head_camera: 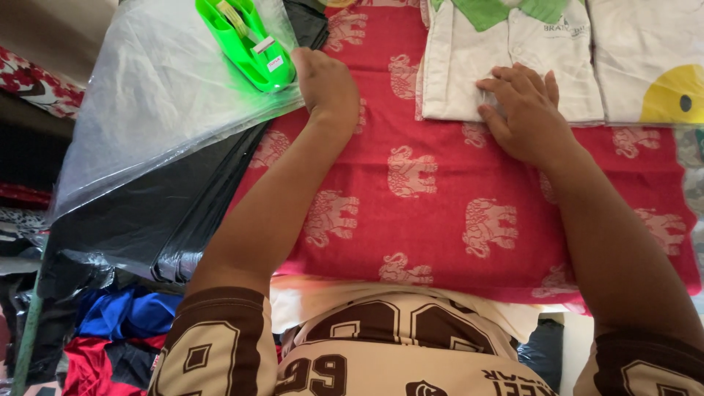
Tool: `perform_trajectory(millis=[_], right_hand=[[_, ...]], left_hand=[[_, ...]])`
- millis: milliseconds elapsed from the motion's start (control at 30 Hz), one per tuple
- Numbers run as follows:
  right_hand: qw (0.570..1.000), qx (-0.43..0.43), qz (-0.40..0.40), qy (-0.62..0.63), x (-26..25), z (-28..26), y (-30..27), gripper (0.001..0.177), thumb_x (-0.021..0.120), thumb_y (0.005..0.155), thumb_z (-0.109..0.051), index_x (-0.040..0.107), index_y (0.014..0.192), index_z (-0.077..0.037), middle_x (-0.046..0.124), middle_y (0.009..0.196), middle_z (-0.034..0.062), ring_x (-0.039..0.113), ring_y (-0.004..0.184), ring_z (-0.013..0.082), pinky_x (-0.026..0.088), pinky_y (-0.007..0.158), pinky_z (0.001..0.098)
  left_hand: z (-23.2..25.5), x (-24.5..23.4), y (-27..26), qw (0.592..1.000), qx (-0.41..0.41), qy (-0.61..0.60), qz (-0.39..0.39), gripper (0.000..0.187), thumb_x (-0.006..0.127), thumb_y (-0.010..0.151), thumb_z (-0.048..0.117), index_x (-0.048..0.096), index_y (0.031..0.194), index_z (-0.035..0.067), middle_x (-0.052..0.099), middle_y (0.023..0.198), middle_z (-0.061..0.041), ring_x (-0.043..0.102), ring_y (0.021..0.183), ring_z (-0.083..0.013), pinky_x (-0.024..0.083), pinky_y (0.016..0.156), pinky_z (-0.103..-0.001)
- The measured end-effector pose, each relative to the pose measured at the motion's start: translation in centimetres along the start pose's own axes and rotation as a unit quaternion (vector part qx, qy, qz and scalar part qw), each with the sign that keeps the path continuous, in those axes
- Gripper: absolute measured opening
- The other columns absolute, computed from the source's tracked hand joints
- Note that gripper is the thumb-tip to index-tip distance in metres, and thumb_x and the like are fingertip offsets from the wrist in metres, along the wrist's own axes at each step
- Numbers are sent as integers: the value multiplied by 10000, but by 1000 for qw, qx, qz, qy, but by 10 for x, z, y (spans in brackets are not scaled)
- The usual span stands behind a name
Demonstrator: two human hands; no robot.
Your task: Folding a black plastic shopping bag and white t-shirts on a cloth-covered surface.
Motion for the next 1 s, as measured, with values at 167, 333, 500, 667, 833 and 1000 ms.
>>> perform_trajectory(millis=[167, 333, 500, 667, 833, 1000], right_hand=[[1000, -5, 6, -1, 1, 1, -1, 444, 510, 1075, -261, 563, 1463, -52, 475, 1567, 220, 274, 1528, 419, 64, 1209, 649], [1000, 4, -4, -3, 2, 2, 0, 451, 509, 1074, -273, 554, 1471, -64, 462, 1581, 216, 260, 1536, 403, 51, 1213, 638], [1000, 5, -12, -6, 2, 3, 1, 467, 489, 1076, -276, 537, 1483, -54, 443, 1594, 231, 247, 1534, 418, 50, 1208, 646], [1000, 3, -7, -2, 2, 4, 0, 456, 486, 1079, -283, 542, 1477, -68, 447, 1589, 219, 257, 1531, 411, 53, 1207, 647], [1000, 8, -14, 1, 2, 3, 1, 463, 487, 1078, -285, 539, 1478, -57, 440, 1593, 221, 242, 1539, 409, 55, 1207, 653], [1000, -6, -8, -9, 6, 9, 1, 467, 484, 1081, -286, 529, 1491, -66, 441, 1593, 225, 258, 1529, 409, 71, 1196, 671]], left_hand=[[14, 22, 8, 999, -9, 34, 9, 289, 693, 827, 315, 768, 828, 35, 573, 1318, -266, 427, 1271, -430, 91, 1061, -602], [8, 6, 6, 993, -72, 39, 80, 122, 693, 800, 168, 660, 738, 68, 531, 1172, -240, 401, 1144, -403, 93, 1050, -605], [-15, 4, 8, 998, -42, 37, 8, 245, 624, 895, 217, 703, 709, 79, 605, 966, -118, 466, 937, -266, 378, 869, -399], [-20, 14, 11, 990, -121, -43, 61, 274, 644, 911, 284, 584, 973, 24, 527, 884, -76, 454, 711, -150, 398, 528, -284], [-22, 20, 9, 976, -171, -118, 68, 391, 742, 837, 194, 523, 1084, -14, 574, 1002, -139, 546, 657, -125, 450, 333, -227], [-4, 30, 8, 985, -148, -83, 7, 226, 596, 959, 259, 663, 1019, 52, 673, 971, -163, 626, 867, -285, 516, 710, -425]])
Point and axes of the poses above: each hand's wrist, its own y-axis towards the middle knuckle, its own x-axis out of the palm, z = x × y, the point moved 6 cm from there along y, towards the middle knuckle
